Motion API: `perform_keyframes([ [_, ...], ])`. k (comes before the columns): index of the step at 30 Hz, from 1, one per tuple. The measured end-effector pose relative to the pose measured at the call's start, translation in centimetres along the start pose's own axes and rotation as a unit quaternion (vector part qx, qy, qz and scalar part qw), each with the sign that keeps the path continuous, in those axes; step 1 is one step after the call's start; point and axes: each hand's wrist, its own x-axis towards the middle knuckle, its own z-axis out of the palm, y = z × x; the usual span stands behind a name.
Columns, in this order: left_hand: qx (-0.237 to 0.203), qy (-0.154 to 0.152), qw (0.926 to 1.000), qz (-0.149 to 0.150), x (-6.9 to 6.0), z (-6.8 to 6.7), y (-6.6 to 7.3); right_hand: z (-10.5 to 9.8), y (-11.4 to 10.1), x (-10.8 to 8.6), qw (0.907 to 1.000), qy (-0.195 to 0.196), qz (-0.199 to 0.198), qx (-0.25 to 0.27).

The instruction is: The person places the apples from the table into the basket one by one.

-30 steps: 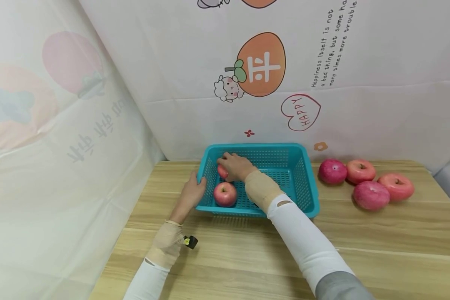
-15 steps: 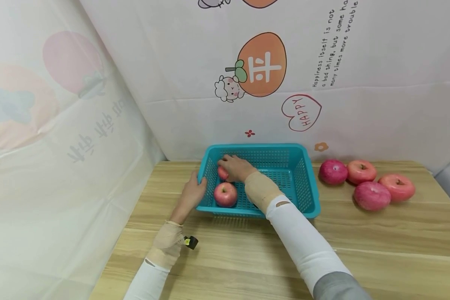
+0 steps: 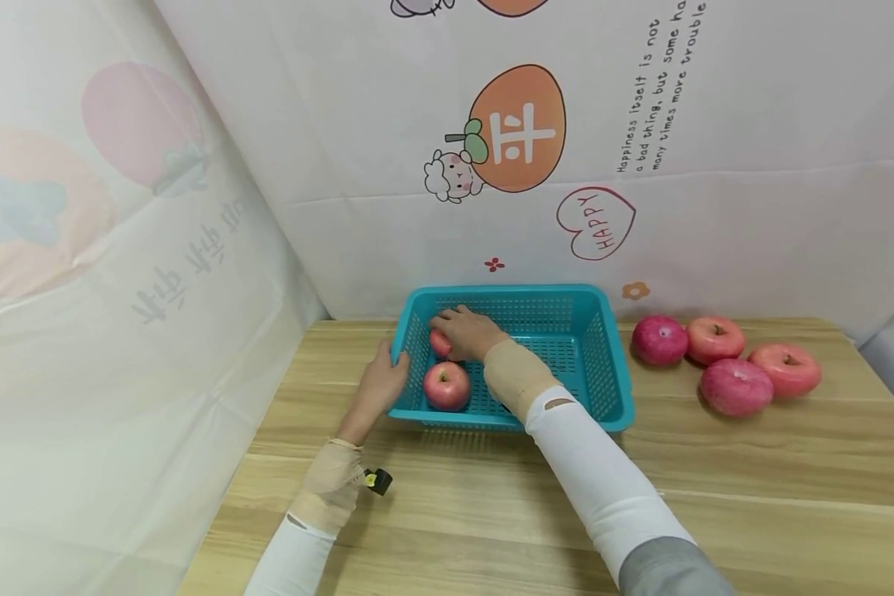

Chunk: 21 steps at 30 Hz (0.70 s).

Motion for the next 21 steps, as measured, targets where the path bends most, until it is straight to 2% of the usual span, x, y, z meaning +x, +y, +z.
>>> perform_keyframes([
  [12, 0.001, -0.001, 1.0, 0.002, 0.0, -0.1, 0.3, -0.3, -0.2, 0.0, 0.9996, -0.015, 0.021, 0.013],
  [21, 0.015, 0.011, 0.9998, 0.005, -0.2, -0.1, 0.1, -1.1, -0.6, -0.6, 0.9996, -0.016, 0.016, 0.018],
])
